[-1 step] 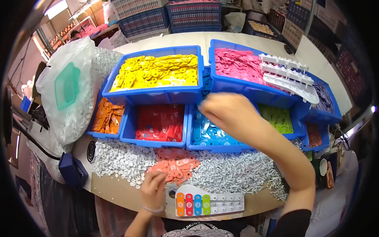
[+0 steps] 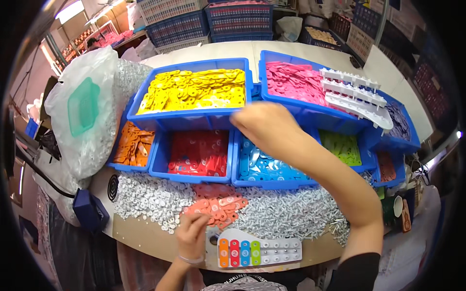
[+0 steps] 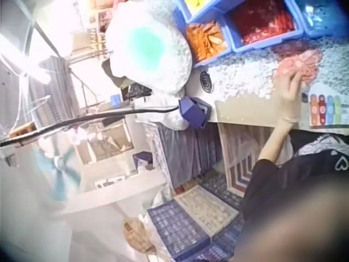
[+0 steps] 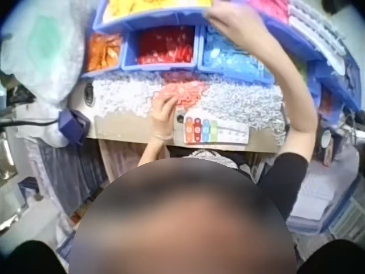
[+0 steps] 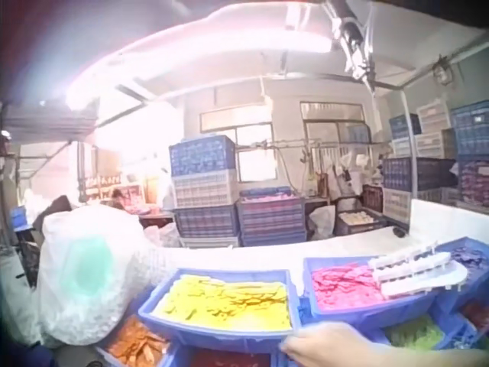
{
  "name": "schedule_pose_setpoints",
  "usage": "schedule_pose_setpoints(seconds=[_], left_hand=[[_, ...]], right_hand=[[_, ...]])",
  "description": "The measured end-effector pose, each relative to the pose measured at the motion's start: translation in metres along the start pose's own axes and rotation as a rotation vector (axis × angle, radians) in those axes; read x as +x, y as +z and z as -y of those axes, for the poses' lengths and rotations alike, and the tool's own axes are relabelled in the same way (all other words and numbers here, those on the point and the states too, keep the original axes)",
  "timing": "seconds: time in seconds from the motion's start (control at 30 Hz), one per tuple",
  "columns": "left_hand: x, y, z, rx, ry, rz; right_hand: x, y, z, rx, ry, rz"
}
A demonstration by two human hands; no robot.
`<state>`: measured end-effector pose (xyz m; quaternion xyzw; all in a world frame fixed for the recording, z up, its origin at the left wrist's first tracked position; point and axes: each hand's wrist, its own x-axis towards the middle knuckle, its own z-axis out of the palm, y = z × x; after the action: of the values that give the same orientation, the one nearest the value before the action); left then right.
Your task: Assemble a toy xylophone by inserting colored keys and plastic pins into a white base.
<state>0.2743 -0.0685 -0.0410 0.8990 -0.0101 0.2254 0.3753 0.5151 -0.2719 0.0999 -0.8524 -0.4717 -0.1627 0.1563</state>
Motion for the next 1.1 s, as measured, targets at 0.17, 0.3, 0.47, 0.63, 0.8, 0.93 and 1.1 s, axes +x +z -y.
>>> schedule_pose_setpoints(seconds=[0.17, 0.3, 0.47, 0.63, 0.8, 0.93, 1.1], left_hand=[[-0.004, 0.001, -0.002, -0.045, 0.101, 0.018], [-0.017, -0.014, 0.009, 0.012, -0.003, 0.000], [-0.028, -0.019, 0.015, 0.008, -0.061, 0.002], [-0.016, -0.009, 0.009, -0.067, -0.025, 0.015], [-0.016, -0.003, -0.005, -0.126, -0.100, -0.029], [-0.038, 0.000, -0.027, -0.290, -0.057, 0.099], [-0.053, 0.036, -0.063, -0.362, 0.161, 0.358]], right_hand=[[0.128, 0.118, -0.097, -0.067, 0.242, 0.007], [0.165, 0.135, -0.114, 0.156, 0.366, 0.399], [0.157, 0.135, -0.126, 0.576, 0.575, 0.200], [0.120, 0.096, -0.094, 0.999, 0.604, -0.169], [-0.012, 0.031, 0.014, 1.086, 0.570, 0.135], [-0.145, 0.025, 0.069, 0.742, 0.526, 0.128], [-0.260, 0.014, 0.093, 1.238, 1.235, 0.172]])
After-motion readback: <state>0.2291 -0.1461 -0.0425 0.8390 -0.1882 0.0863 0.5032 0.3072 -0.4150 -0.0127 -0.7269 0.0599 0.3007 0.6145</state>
